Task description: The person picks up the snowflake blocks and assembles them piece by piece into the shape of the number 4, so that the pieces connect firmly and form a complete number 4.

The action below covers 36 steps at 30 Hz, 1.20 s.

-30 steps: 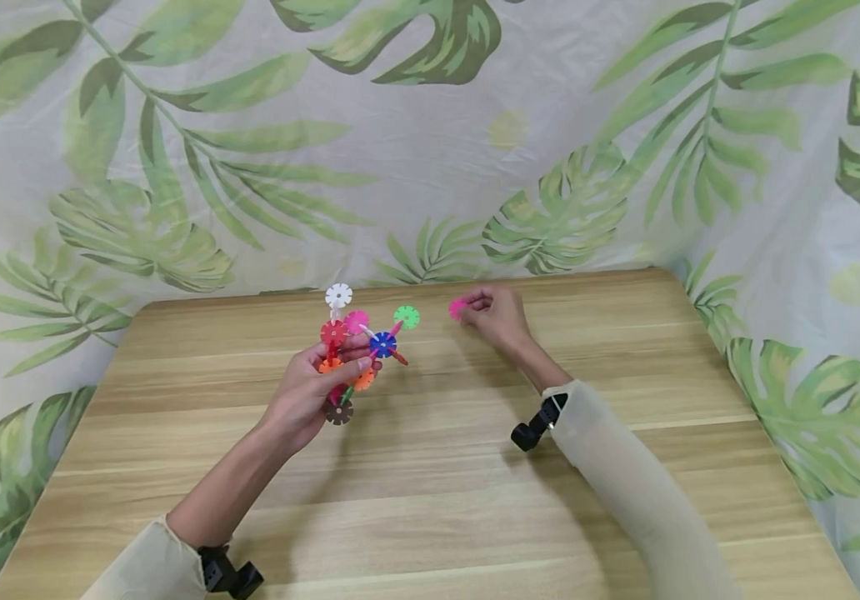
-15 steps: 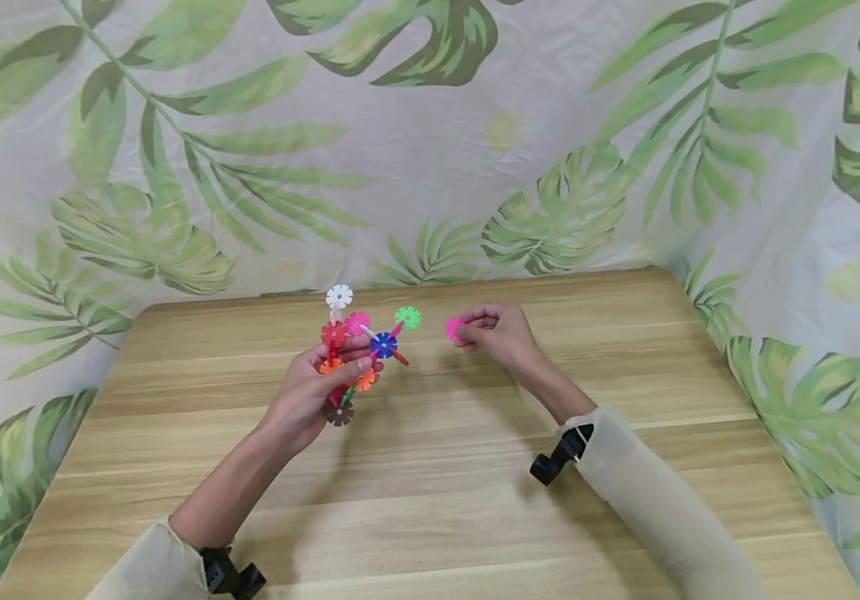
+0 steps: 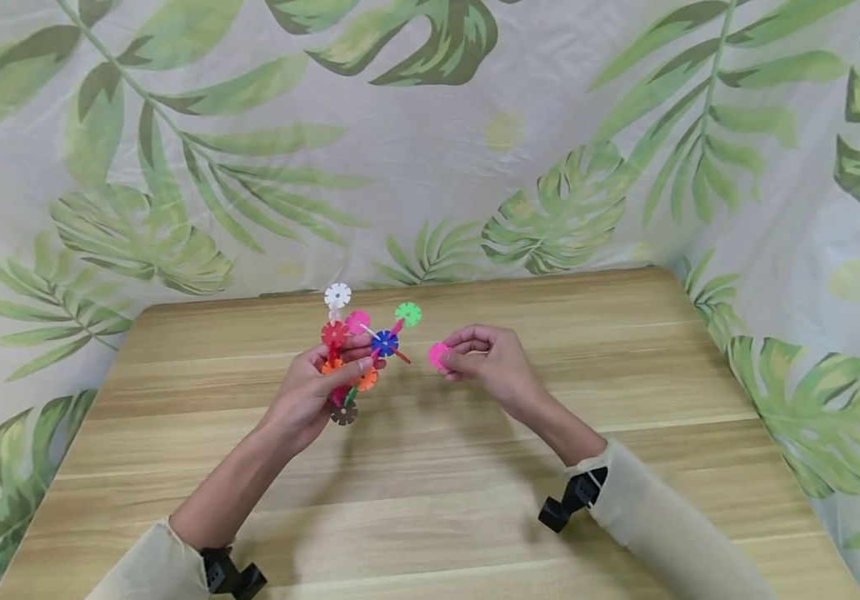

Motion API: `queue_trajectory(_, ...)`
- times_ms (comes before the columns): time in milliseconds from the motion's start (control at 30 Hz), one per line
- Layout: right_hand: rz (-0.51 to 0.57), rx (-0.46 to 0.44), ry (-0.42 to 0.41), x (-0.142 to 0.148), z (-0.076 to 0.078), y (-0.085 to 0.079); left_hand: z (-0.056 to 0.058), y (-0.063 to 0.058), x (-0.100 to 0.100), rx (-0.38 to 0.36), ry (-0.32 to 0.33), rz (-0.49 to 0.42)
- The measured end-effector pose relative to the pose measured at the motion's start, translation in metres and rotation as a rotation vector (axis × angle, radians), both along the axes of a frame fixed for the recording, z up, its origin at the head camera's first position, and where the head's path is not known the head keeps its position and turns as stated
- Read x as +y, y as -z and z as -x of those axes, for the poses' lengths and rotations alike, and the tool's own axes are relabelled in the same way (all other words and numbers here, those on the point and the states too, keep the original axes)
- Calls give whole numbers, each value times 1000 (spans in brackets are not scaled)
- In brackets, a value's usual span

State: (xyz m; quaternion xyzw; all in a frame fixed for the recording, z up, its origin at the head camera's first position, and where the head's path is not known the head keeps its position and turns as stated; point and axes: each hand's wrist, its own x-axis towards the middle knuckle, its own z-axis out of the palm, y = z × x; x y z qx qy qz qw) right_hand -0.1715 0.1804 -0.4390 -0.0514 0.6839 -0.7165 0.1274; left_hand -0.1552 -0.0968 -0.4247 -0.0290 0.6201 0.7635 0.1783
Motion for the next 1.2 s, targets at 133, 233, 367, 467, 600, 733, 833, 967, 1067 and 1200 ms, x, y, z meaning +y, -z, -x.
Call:
queue_trajectory(133,50,10,-2,-6,-11,-3,1,0,1,13,-11,-26)
queue_trajectory(233,75,11,-1,-11,-17,-7,1,-1,2,27,-14,-43)
queue_trajectory(367,80,12,8,-15,-22,-10,1,-1,2,25,-12,-41)
queue_trajectory(467,80,8,8,-17,-23,-12,1,0,2,20,-11,-39)
queue_trajectory(600,76,6,0,-19,-24,-12,1,-1,3,20,-17,-45)
queue_trajectory(733,57,18,-9,-20,-25,-11,0,-1,4,14,-17,-28)
queue_trajectory(833,40,33,-16,-20,-24,-10,0,0,4,13,-11,-4)
queue_trajectory(967,31,50,-18,-21,-24,-10,1,1,5,10,-2,22)
queue_trajectory(1067,27,54,-9,-22,-24,-10,0,1,5,16,0,15)
queue_trajectory(1200,28,53,8,-24,-25,-10,1,3,6,40,4,-13)
